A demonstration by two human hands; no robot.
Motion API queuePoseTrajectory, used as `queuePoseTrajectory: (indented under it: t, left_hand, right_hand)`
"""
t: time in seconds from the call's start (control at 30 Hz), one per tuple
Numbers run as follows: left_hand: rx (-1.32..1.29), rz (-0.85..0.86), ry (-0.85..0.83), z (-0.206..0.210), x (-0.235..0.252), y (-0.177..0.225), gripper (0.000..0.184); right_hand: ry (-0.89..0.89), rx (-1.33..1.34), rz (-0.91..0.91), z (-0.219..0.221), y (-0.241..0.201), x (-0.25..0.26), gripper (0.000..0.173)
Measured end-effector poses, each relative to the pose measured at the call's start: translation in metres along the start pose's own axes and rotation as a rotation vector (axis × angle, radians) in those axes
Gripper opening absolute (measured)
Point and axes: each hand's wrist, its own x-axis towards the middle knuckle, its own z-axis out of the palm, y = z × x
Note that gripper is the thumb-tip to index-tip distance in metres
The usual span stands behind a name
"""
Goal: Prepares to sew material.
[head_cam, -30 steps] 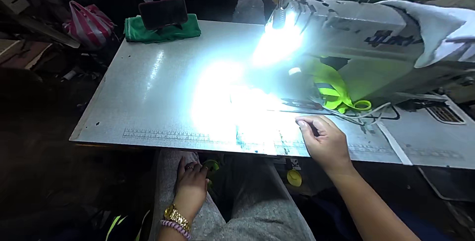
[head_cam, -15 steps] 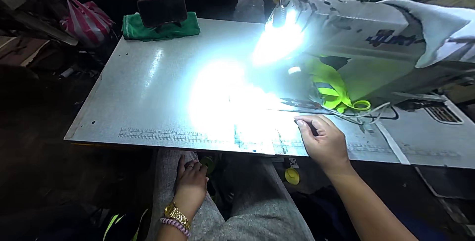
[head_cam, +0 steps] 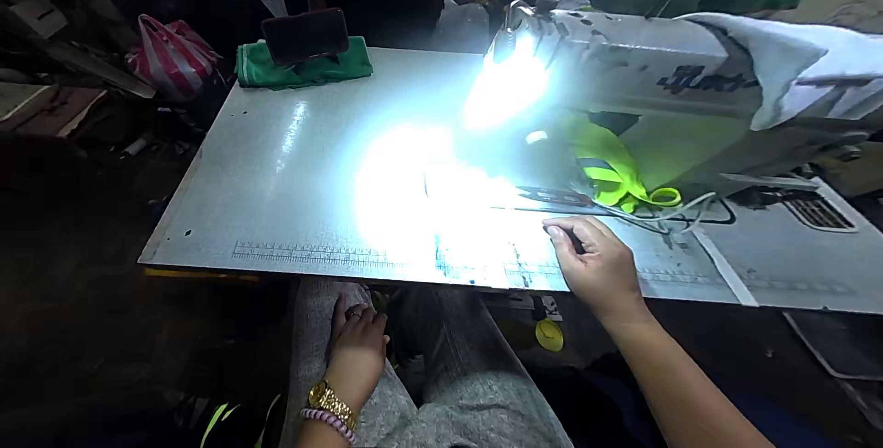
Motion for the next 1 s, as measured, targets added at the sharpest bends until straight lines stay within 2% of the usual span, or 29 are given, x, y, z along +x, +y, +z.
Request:
queuePoseTrajectory:
  t: [0.07, 0.37, 0.5, 0.67, 0.77, 0.9, 0.97, 1.0]
  left_hand:
    - [0.001, 0.006, 0.038, 0.003, -0.002, -0.002, 0.039]
    - [-0.053, -0.028, -0.094, -0.007, 0.006, 0.002, 0.042]
    - [-0.140, -0.069, -0.072, -0.016, 0.010, -0.005, 0.041]
    - [-0.187, -0.201, -0.164, -0.040, 0.049, -0.008, 0.043]
    - [-0.397, -0.263, -0.141, -0.035, 0.079, -0.010, 0.051]
    - [-0.473, -0.477, -0.293, -0.022, 0.093, -0.005, 0.056]
    - [-0.509, -0.517, -0.217, -0.023, 0.088, 0.007, 0.059]
    - [-0.527, -0.483, -0.179, -0.021, 0.087, 0.012, 0.060]
  right_hand:
    - [0.001, 0.007, 0.011, 0.000, -0.001, 0.000, 0.030]
    - [0.013, 0.010, 0.024, 0.003, 0.006, -0.001, 0.031]
    - [0.014, 0.028, 0.030, 0.006, 0.010, -0.001, 0.031]
    - [0.043, 0.060, 0.020, 0.009, 0.012, 0.000, 0.031]
    - [0.050, 0.060, 0.011, 0.010, 0.013, 0.000, 0.031]
    - [0.053, 0.026, -0.032, 0.010, 0.015, 0.000, 0.032]
    - [0.040, 0.019, -0.034, 0.010, 0.014, -0.001, 0.030]
    - [0.025, 0.019, -0.026, 0.009, 0.014, 0.000, 0.029]
